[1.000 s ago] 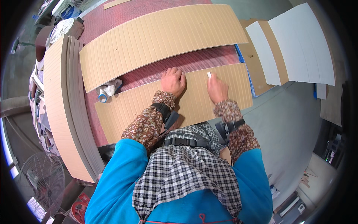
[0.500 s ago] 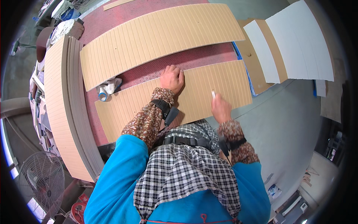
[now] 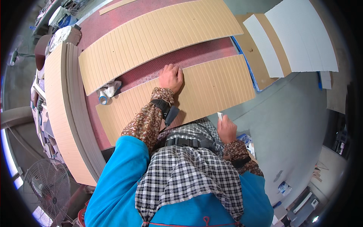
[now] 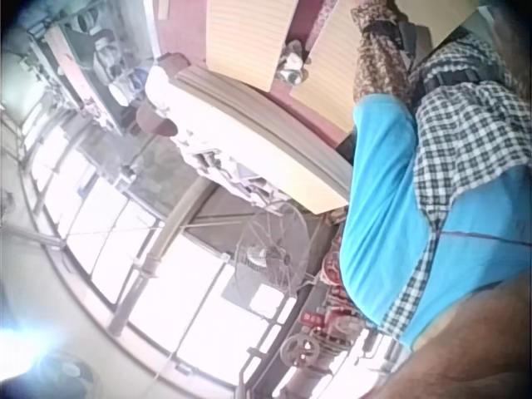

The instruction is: The worker marks dimensions on wooden panels using a white marker and then reviews and writes in a production logbook.

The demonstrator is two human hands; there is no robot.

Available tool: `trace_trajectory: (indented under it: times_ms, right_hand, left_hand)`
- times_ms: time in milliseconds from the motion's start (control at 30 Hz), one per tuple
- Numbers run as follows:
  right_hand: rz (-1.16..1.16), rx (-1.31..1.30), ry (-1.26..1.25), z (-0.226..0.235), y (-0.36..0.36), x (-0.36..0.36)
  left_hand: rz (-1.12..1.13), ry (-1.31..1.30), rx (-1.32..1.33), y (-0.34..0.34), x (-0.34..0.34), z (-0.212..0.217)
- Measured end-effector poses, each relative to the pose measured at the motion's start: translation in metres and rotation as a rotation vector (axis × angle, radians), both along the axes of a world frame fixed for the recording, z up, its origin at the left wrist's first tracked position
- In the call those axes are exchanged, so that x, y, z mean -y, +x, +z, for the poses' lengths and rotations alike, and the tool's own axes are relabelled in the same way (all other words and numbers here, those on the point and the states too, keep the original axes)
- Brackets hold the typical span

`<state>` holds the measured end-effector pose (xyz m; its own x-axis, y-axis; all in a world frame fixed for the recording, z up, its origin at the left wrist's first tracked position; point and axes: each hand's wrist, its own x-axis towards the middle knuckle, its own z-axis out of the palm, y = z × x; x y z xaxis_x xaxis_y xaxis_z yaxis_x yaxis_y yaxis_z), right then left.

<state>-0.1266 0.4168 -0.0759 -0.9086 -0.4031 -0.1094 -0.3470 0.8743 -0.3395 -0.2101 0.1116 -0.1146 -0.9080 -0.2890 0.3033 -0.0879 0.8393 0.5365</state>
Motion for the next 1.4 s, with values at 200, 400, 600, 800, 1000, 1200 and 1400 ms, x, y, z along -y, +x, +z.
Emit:
trace_trajectory:
  times_ms: [200,400,600,800,1000,1200,1400]
  right_hand:
    - [0.023,0.017,-0.014,-0.005,-0.001,0.008]
    - [0.041,0.012,0.001,-0.006,-0.003,0.010]
    - [0.051,0.035,0.073,-0.006,-0.053,0.052]
    - [0.095,-0.005,0.061,-0.005,-0.135,0.122]
    - [0.082,-0.051,0.067,-0.003,-0.180,0.160]
    - [0.057,-0.029,0.096,0.001,-0.136,0.122]
    - [0.034,0.026,0.112,0.000,-0.039,0.042]
  left_hand:
    - [-0.012,0.019,-0.019,0.000,0.000,0.000]
    - [-0.005,0.030,-0.036,0.000,0.001,0.000]
    - [0.014,0.015,-0.013,0.000,-0.001,0.003]
    - [0.036,0.016,-0.030,0.001,-0.001,0.003]
    - [0.023,0.029,-0.049,-0.002,-0.003,0.003]
    - [0.017,0.052,-0.062,-0.002,-0.003,0.000]
    - [0.009,0.035,-0.065,0.000,0.001,-0.003]
